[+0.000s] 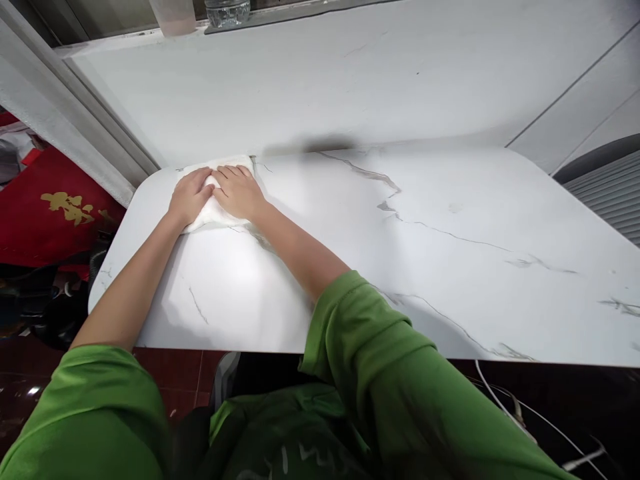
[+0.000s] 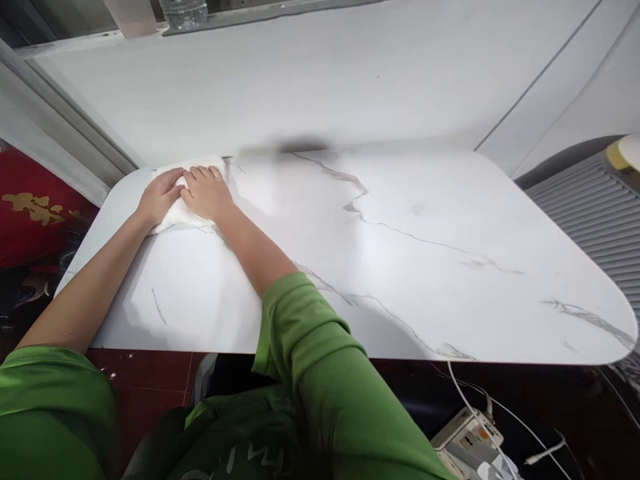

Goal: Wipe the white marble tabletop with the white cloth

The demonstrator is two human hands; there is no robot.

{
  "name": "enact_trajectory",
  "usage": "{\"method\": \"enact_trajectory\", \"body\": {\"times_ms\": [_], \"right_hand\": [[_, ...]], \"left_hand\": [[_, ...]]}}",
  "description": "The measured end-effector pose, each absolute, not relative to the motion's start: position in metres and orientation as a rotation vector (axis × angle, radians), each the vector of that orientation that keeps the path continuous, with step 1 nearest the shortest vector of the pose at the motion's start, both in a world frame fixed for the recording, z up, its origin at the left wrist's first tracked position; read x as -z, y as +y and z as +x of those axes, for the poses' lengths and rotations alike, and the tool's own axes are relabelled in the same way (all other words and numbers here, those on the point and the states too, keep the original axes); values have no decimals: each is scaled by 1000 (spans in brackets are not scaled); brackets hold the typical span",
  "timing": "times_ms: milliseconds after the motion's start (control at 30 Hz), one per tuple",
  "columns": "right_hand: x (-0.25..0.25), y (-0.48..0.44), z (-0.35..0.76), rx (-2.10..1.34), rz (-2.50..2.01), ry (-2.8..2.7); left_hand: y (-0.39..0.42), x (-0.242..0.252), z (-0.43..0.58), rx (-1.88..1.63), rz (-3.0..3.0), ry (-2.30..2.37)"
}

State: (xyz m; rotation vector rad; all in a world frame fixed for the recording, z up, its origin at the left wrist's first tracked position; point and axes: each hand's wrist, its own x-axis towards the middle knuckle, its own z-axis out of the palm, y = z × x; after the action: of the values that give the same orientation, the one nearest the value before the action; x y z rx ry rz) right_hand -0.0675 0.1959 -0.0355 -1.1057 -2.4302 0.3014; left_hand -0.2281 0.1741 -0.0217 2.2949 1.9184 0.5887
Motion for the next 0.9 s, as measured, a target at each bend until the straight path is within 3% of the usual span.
{"method": "enact_trajectory", "body": {"times_ms": [567,900], "right_hand": [[43,93,49,-239,-1080,-2510],[35,32,155,-246,-1248,-2446]], "left_hand": [[55,15,-104,-401,2297,1984],[5,16,-1,-266,2362,1739]]}}
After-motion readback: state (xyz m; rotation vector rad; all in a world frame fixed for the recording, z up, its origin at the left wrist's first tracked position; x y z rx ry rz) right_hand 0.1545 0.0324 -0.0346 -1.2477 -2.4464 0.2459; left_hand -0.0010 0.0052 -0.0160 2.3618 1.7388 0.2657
